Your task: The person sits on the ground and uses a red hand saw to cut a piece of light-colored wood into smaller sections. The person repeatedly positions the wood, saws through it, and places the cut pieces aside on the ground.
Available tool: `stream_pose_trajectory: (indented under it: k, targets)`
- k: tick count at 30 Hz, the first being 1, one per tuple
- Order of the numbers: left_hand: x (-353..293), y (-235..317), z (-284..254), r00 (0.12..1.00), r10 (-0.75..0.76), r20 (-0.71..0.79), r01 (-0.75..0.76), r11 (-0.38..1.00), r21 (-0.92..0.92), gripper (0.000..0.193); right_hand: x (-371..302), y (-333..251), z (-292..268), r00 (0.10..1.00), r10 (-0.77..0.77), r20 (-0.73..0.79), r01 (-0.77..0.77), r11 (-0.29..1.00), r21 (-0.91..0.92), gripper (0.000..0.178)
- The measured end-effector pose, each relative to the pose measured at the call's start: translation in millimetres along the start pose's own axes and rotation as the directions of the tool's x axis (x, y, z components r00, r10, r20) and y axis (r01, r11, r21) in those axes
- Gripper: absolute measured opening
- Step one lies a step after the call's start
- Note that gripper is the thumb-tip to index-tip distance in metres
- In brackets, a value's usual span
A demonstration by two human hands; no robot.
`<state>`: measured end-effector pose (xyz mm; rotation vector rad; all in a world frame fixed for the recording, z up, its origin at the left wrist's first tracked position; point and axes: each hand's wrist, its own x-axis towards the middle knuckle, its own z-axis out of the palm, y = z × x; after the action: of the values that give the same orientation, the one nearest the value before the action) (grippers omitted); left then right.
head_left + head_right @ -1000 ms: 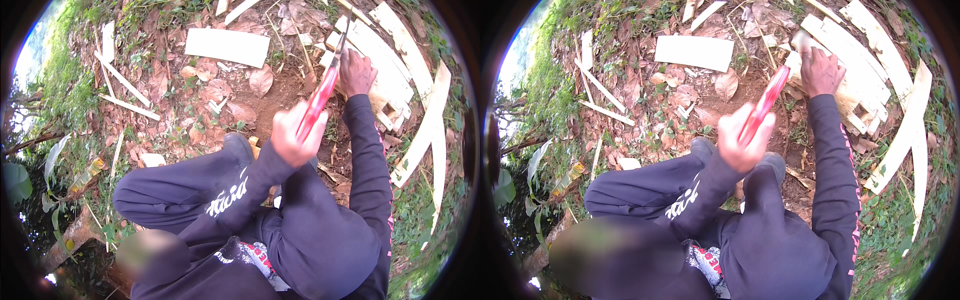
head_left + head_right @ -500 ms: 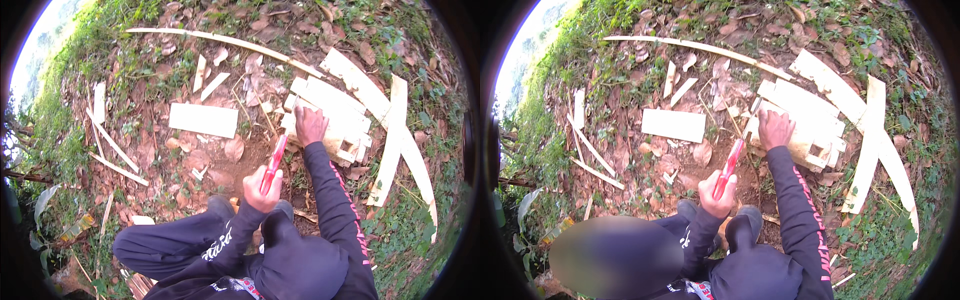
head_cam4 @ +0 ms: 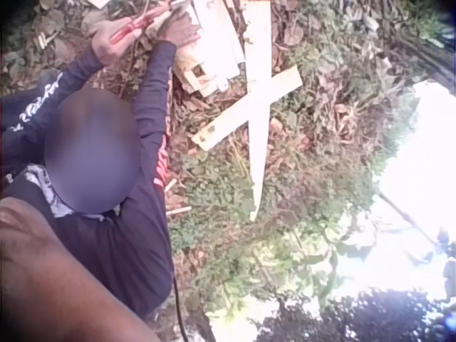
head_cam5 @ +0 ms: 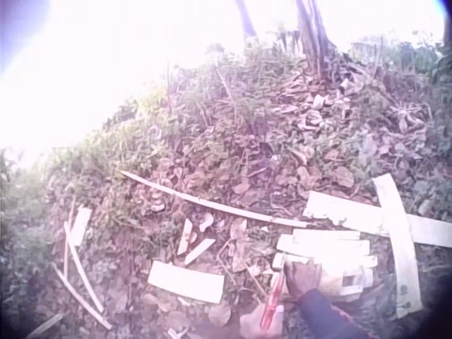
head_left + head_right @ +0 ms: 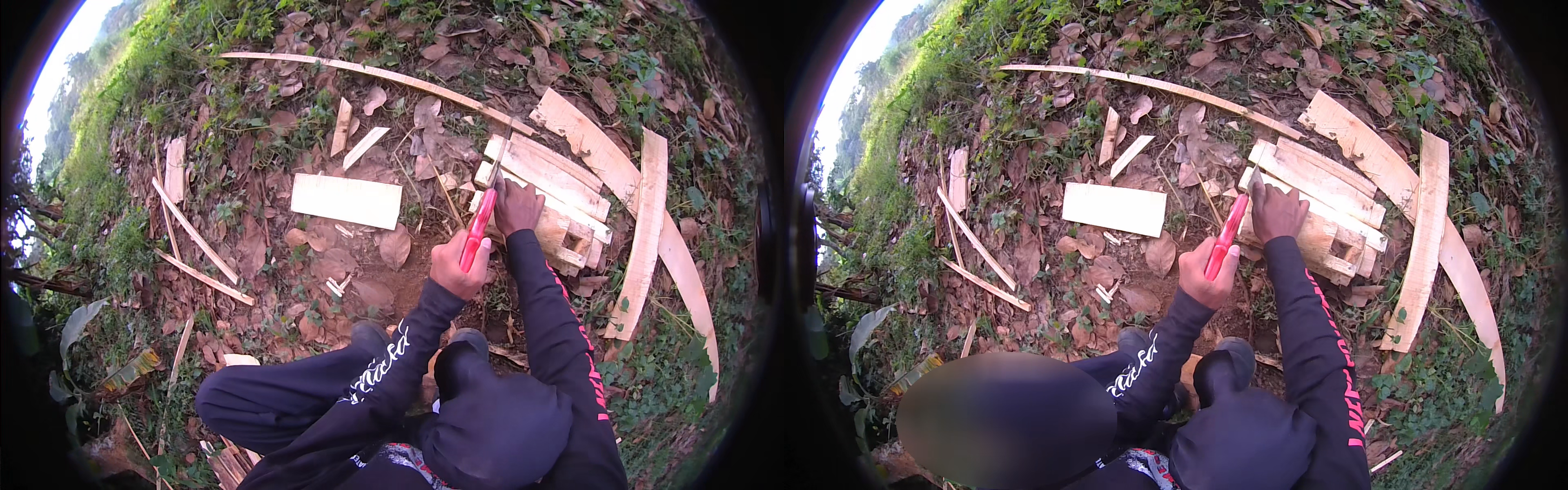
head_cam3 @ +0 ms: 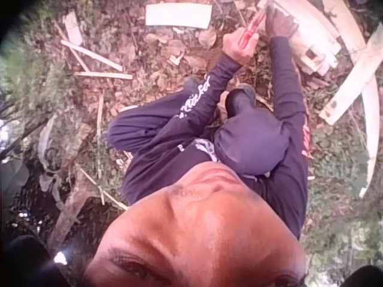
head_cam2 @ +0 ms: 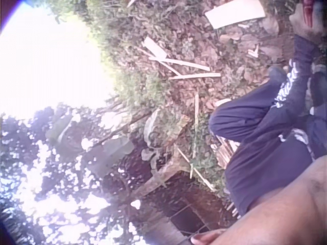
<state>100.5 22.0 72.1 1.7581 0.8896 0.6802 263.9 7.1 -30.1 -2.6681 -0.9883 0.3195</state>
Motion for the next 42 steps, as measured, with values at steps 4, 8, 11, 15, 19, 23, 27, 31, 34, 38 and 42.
stream_pose_trajectory:
  k: [4, 8, 11, 15, 19, 23, 27, 31, 34, 38, 42]
  targets:
    - [-53, 28, -48, 0.993, -0.109, 0.050, 0.107, 0.994, 0.031, 0.022, 3, 2, -2, 1.000, 0.008, 0.004, -0.007, 0.999, -0.034, 0.053]
    - [-58, 23, -41, 0.996, -0.088, 0.012, 0.087, 0.996, 0.015, 0.021, -3, 7, 1, 0.994, -0.062, -0.093, 0.064, 0.998, 0.009, 0.054]
    - [7, -10, 0, 1.000, 0.026, 0.008, -0.026, 0.999, 0.022, 0.020, -4, -1, 5, 0.997, -0.056, -0.052, 0.056, 0.998, 0.003, 0.055]
    - [-33, 1, -26, 0.987, -0.155, 0.032, 0.156, 0.988, -0.022, 0.022, 5, 0, 4, 0.999, 0.041, 0.018, -0.039, 0.996, -0.085, 0.058]
    - [-62, 17, -41, 0.996, -0.086, 0.010, 0.086, 0.996, 0.009, 0.015, -1, 6, -3, 0.997, 0.015, -0.080, -0.014, 1.000, 0.014, 0.057]
    - [6, -12, 0, 1.000, -0.001, 0.005, 0.001, 1.000, -0.016, 0.022, -2, 0, 12, 0.993, -0.067, -0.101, 0.069, 0.998, 0.014, 0.058]
    - [-42, 4, -31, 0.993, -0.120, 0.021, 0.120, 0.993, -0.007, 0.022, -3, 3, 5, 0.999, 0.032, -0.027, -0.034, 0.998, -0.050, 0.058]
    - [-71, 31, -48, 0.992, -0.126, 0.027, 0.125, 0.991, 0.037, 0.024, -3, 8, 4, 0.994, 0.007, -0.112, -0.005, 1.000, 0.014, 0.058]
    - [-19, 7, -18, 0.997, -0.073, 0.017, 0.072, 0.996, 0.053, 0.020, -3, 9, 15, 0.987, -0.086, -0.136, 0.089, 0.996, 0.011, 0.054]
    - [-14, -5, -20, 0.994, -0.106, 0.008, 0.106, 0.994, -0.011, 0.023, -3, -6, 12, 0.993, -0.077, -0.091, 0.078, 0.997, 0.004, 0.056]
    - [-71, 28, -52, 0.984, -0.177, 0.035, 0.177, 0.984, -0.005, 0.020, 3, 2, -5, 0.998, 0.060, -0.011, -0.060, 0.997, -0.040, 0.057]
